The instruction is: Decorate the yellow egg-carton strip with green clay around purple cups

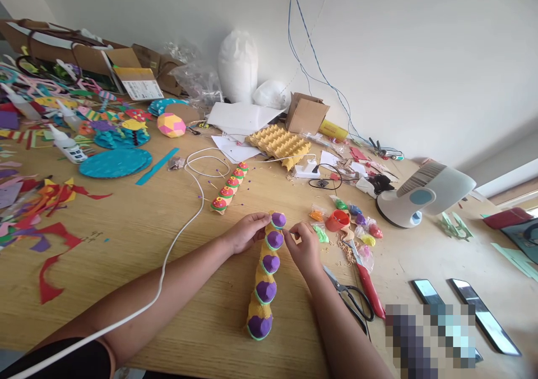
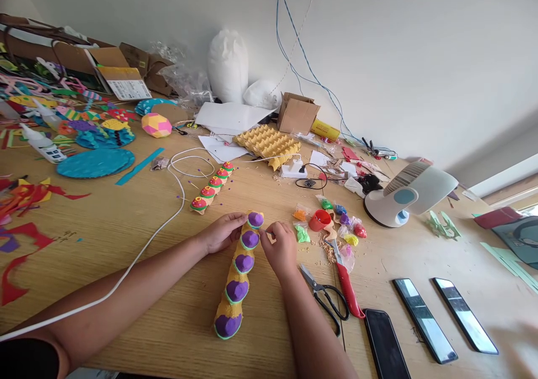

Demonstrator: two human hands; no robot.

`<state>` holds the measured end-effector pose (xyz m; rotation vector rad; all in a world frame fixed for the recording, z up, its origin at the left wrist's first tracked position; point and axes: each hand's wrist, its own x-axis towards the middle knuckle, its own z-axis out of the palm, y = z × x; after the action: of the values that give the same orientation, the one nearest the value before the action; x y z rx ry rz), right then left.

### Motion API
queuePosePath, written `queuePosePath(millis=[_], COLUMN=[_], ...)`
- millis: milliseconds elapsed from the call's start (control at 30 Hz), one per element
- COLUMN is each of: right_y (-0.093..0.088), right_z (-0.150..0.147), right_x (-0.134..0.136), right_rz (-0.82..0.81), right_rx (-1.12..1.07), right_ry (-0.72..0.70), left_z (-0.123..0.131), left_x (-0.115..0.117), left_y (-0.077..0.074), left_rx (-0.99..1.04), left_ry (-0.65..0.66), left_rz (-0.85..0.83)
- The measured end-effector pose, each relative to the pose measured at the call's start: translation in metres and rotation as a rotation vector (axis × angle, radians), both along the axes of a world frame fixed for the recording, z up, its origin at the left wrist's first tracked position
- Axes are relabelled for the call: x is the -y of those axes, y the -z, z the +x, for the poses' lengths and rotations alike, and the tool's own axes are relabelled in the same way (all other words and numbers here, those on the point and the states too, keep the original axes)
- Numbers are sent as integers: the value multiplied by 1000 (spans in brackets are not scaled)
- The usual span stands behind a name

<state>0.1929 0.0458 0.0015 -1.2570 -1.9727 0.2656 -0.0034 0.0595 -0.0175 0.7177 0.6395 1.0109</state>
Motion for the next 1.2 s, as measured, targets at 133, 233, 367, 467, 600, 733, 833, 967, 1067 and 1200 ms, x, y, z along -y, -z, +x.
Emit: queuePosePath(millis=[133, 233, 367, 467, 600, 733, 833, 967, 1067, 1200], right_y=[-1, -1, 0, 1, 0, -2, -3, -3, -3, -4], right_z=[0, -1, 1, 3, 4, 3, 2, 2, 2, 2], right_x=[1, 2, 2, 1, 1, 2, 3, 3, 4, 5], right_rz=[0, -1, 25, 58, 78, 81, 108, 151, 179, 211], right_rx=[10, 12, -28, -96, -93, 6, 69, 121, 170, 238], right_ry=[8, 4, -24, -9, -18, -40, -46, -28, -13, 11], left_z=[0, 0, 0, 0, 0, 1, 1, 1, 1, 1], left_x=[1, 1, 0, -1, -1, -1, -2, -2, -2, -2], left_y=[0, 1, 1, 0, -1, 0, 1, 2, 3, 5], left_rx=[-11, -13, 17, 45, 47, 38, 44, 31, 20, 10], left_ry=[-9, -14, -17, -52, -57, -58, -51, -49, -58, -51], left_rz=[-2, -5, -24, -43, -47, -50, -37, -32, -31, -7])
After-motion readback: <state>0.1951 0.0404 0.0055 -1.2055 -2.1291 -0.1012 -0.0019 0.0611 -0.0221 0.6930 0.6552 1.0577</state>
